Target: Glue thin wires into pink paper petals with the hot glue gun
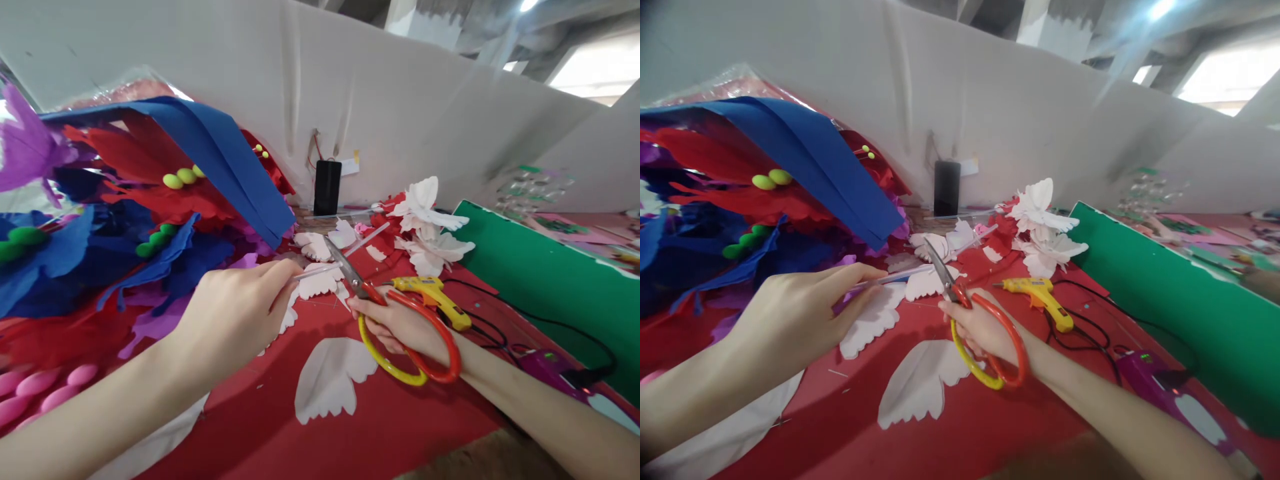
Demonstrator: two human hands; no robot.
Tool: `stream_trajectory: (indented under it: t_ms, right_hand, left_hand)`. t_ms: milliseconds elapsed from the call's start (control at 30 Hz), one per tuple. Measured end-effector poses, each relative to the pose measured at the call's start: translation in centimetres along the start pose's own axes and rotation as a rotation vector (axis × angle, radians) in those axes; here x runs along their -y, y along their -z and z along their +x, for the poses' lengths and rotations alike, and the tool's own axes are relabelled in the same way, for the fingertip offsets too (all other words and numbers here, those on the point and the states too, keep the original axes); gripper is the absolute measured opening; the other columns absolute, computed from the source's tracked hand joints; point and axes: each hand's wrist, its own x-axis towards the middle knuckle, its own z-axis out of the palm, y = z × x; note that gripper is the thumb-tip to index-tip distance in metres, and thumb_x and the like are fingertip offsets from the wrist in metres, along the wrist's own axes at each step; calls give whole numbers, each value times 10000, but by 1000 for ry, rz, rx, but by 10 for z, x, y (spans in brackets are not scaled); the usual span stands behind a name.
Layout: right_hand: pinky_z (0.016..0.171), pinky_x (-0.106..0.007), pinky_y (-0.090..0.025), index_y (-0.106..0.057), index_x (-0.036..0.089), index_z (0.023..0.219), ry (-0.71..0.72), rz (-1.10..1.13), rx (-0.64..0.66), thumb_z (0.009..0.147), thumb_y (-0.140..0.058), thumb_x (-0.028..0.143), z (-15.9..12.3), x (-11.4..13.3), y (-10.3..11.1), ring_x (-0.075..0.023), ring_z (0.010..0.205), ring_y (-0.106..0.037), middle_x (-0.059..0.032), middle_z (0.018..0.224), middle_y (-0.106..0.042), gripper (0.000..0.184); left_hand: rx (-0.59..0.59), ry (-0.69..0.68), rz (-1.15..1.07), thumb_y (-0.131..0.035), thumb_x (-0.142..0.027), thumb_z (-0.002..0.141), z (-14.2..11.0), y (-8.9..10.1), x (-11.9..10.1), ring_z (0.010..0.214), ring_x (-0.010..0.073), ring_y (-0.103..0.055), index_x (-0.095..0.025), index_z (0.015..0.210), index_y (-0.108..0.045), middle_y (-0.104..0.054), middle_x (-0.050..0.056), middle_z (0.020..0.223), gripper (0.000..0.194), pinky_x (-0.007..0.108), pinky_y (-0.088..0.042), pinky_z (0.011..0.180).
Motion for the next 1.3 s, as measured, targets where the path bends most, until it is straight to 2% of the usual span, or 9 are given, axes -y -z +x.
stream_trajectory:
  t_ms: [100, 233, 433, 533, 600, 867, 1000, 1167, 1300]
  right_hand:
    - [343, -219, -216, -334, 205, 539, -14, -61, 18, 820, -431, 514, 1, -1, 5, -59, 299, -261, 72, 349, -298, 429]
    - [360, -226, -204, -328, 202, 537, 0, -194, 23, 812, -431, 531, -1, 7, 16, -65, 330, -280, 61, 380, -319, 441]
    - [501, -223, -282, -463, 201, 675, 242, -653, -97, 755, -555, 361, 9, 7, 16, -108, 559, -454, 17, 625, -519, 201]
    - [526, -229, -315, -546, 200, 729, 268, -763, -62, 751, -539, 260, 21, -1, 10, -130, 584, -523, -3, 653, -587, 64]
    - [566, -234, -349, -593, 197, 821, 270, -805, -96, 746, -541, 220, 32, -4, 14, -150, 655, -568, -30, 743, -633, 94]
    - [795, -368, -492, -543, 146, 1098, 258, -969, -189, 866, -520, 354, 110, -11, 91, -159, 916, -573, -66, 1072, -578, 313]
    - [831, -396, -492, -520, 157, 1153, 314, -998, -204, 871, -514, 349, 142, -26, 112, -179, 985, -561, -80, 1150, -550, 341]
    - [900, -444, -449, -508, 165, 1177, 445, -1005, -218, 872, -509, 355, 144, -33, 104, -207, 1075, -519, -90, 1220, -511, 359]
    - [915, -414, -423, -603, 158, 979, 537, -1010, 11, 795, -607, 291, 125, -28, 89, -188, 1021, -528, -62, 1080, -580, 227]
  left_hand:
    - [5, -25, 24, -441, -273, 817, -6, 2, -3, 423, 142, -412, -227, 721, -638, -560, 17, 531, 224, 247, -133, 456]
    - [96, 46, -80, -462, -298, 796, -8, 3, -8, 415, 129, -390, -238, 768, -641, -561, 8, 541, 191, 242, -160, 446]
    - [206, 7, -92, -375, -272, 854, -3, -2, -10, 459, 132, -461, -206, 793, -608, -615, 25, 625, 250, 242, -189, 459]
    - [290, 0, -106, -341, -227, 865, 0, -5, -10, 474, 130, -483, -188, 742, -558, -612, 21, 612, 253, 237, -193, 463]
    - [357, 5, -150, -340, -207, 865, 1, -8, -11, 494, 128, -502, -179, 744, -537, -614, 21, 624, 233, 232, -216, 474]
    - [613, -193, -250, -367, -165, 878, -15, -11, -31, 506, 138, -508, -183, 695, -500, -605, 6, 612, 227, 253, -205, 469]
    - [699, -217, -253, -376, -114, 843, -17, -8, -37, 510, 127, -503, -183, 666, -474, -608, -9, 632, 214, 243, -212, 461]
    - [685, -189, -267, -349, -143, 867, -14, -6, -35, 506, 122, -507, -183, 676, -489, -601, -11, 619, 240, 236, -232, 465]
    - [691, -161, -313, -379, -161, 878, -14, -8, -33, 525, 122, -531, -184, 730, -539, -626, -9, 652, 220, 227, -255, 473]
